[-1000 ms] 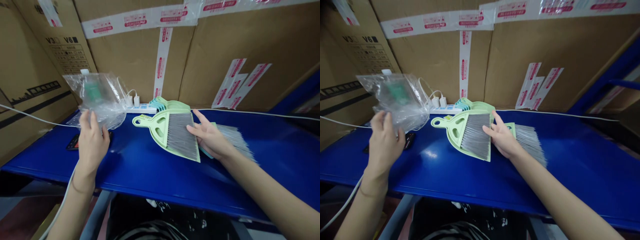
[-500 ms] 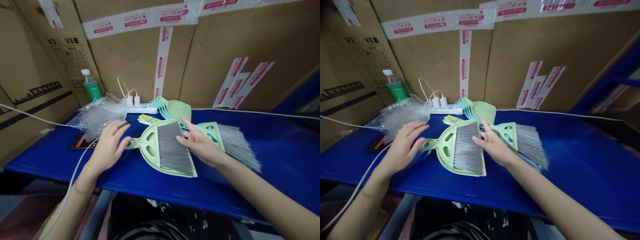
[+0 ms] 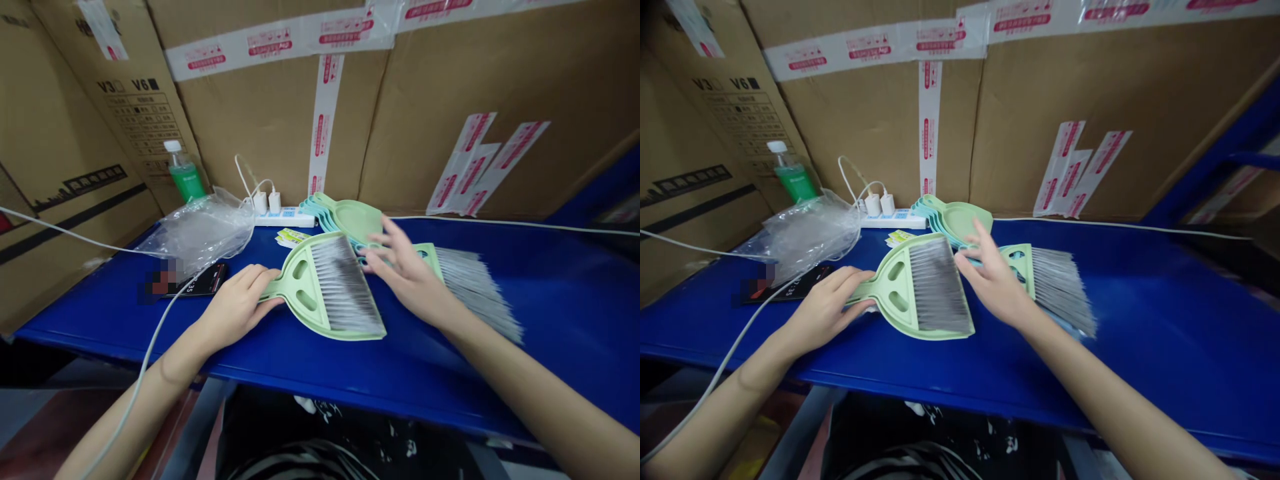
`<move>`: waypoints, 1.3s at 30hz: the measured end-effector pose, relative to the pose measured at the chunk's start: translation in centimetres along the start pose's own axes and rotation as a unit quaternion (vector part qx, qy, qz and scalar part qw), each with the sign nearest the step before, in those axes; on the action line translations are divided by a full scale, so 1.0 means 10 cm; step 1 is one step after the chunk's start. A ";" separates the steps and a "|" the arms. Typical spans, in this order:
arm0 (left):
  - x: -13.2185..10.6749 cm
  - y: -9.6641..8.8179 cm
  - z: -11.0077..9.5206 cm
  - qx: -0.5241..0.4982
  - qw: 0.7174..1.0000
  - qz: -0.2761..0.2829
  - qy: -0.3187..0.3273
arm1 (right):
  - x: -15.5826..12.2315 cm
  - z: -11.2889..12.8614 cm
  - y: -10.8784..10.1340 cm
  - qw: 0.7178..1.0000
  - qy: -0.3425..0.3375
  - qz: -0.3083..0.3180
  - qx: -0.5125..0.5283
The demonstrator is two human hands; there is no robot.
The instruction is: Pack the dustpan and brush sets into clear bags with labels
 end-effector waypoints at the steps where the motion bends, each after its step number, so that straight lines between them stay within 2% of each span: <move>1: 0.00 0.00 -0.01 0.012 1.000 -0.007 0.002 | -0.04 0.16 -0.07 0.994 -0.068 -0.046 -0.069; 2: 0.00 0.00 -0.03 0.022 1.000 -0.011 0.004 | -0.09 0.31 -0.08 0.980 -0.133 -0.070 -0.131; 3: 0.00 0.00 -0.04 0.029 0.999 -0.015 0.007 | -0.14 0.43 -0.03 0.966 -0.181 -0.061 -0.174; 4: 0.00 0.00 -0.06 0.032 0.999 -0.019 0.010 | -0.19 0.51 0.07 0.956 -0.218 -0.024 -0.194; 6: 0.00 0.00 -0.10 0.035 0.999 -0.032 0.020 | -0.29 0.58 0.35 0.936 -0.263 0.105 -0.208; 7: 0.00 0.00 -0.12 0.038 0.998 -0.039 0.026 | -0.34 0.58 0.46 0.925 -0.276 0.140 -0.220; 9: 0.00 0.00 -0.16 0.049 0.997 -0.048 0.034 | -0.39 0.55 0.61 0.910 -0.280 0.170 -0.253; 11: 0.00 0.01 -0.19 0.059 0.996 -0.048 0.039 | -0.41 0.50 0.67 0.905 -0.274 0.173 -0.278; 16: 0.01 0.01 -0.22 0.033 0.997 -0.044 0.049 | -0.39 0.44 0.67 0.918 -0.234 0.177 -0.266; 21: 0.02 0.00 -0.24 0.019 0.997 -0.047 0.052 | -0.40 0.46 0.66 0.923 -0.227 0.157 -0.268; 29: 0.02 -0.03 -0.25 0.002 0.995 -0.079 0.066 | -0.46 0.53 0.66 0.900 -0.274 0.092 -0.326; 32: 0.04 -0.05 -0.21 0.008 0.993 -0.091 0.068 | -0.50 0.62 0.61 0.870 -0.318 0.042 -0.374; 35: 0.08 -0.11 -0.08 -0.010 0.994 -0.103 0.029 | -0.52 0.73 0.46 0.823 -0.355 -0.031 -0.443; 39: 0.21 -0.25 0.04 -0.013 0.989 -0.145 -0.011 | -0.45 0.84 0.12 0.776 -0.332 -0.113 -0.525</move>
Point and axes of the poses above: each hand's wrist, its own x-axis towards the middle knuckle, its own y-axis out of the palm, z = x × y, the point moved 7 cm from there along x, towards the middle knuckle, and after that the axes turned 6 degrees about z, right-handed, at the moved point
